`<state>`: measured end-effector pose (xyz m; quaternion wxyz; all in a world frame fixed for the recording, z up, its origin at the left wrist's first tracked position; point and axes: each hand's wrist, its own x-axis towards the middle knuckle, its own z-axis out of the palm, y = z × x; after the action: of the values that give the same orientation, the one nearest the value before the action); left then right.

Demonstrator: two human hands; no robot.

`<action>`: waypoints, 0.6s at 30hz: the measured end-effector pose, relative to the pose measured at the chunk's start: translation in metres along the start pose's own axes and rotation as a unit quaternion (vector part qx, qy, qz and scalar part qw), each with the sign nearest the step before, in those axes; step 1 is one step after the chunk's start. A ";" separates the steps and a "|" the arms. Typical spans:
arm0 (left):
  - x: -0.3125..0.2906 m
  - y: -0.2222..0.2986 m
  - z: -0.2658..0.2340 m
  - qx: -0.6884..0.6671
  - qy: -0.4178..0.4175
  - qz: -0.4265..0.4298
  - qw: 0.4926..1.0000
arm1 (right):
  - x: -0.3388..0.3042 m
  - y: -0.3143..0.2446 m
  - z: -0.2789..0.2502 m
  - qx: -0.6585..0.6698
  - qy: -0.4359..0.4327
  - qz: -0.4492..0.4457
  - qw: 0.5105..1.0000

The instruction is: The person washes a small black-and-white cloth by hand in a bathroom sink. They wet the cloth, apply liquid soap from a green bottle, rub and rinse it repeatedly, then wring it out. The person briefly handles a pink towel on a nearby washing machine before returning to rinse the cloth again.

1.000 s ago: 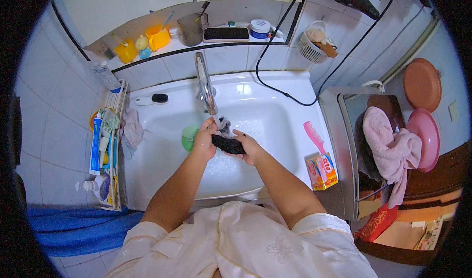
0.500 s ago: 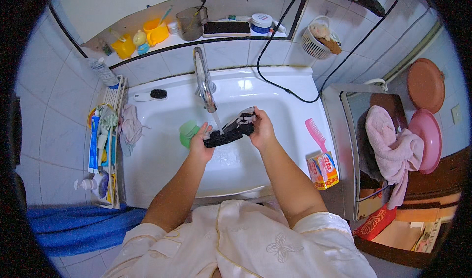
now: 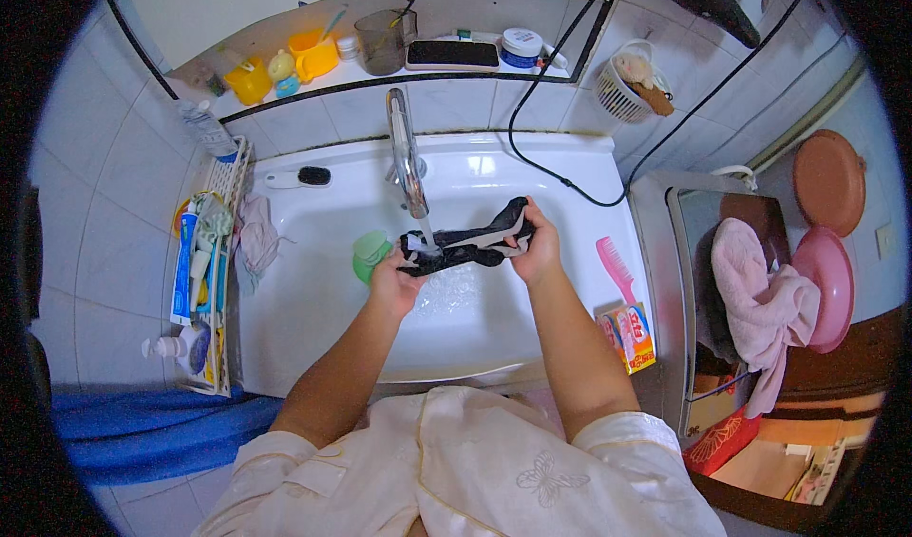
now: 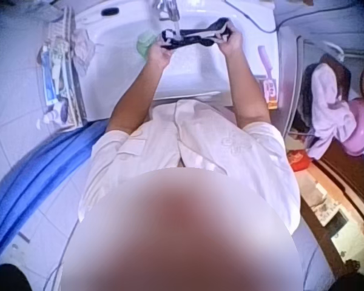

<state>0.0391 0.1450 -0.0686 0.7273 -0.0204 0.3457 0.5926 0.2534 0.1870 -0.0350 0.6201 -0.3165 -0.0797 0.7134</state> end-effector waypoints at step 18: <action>-0.004 0.009 0.025 0.180 -0.049 0.003 0.982 | -0.028 0.053 0.026 -0.500 -0.119 0.063 0.855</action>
<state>0.0432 0.1547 -0.0440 0.7331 0.1412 0.4112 0.5231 0.1960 0.1569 -0.0318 0.3179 -0.5014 -0.4787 0.6469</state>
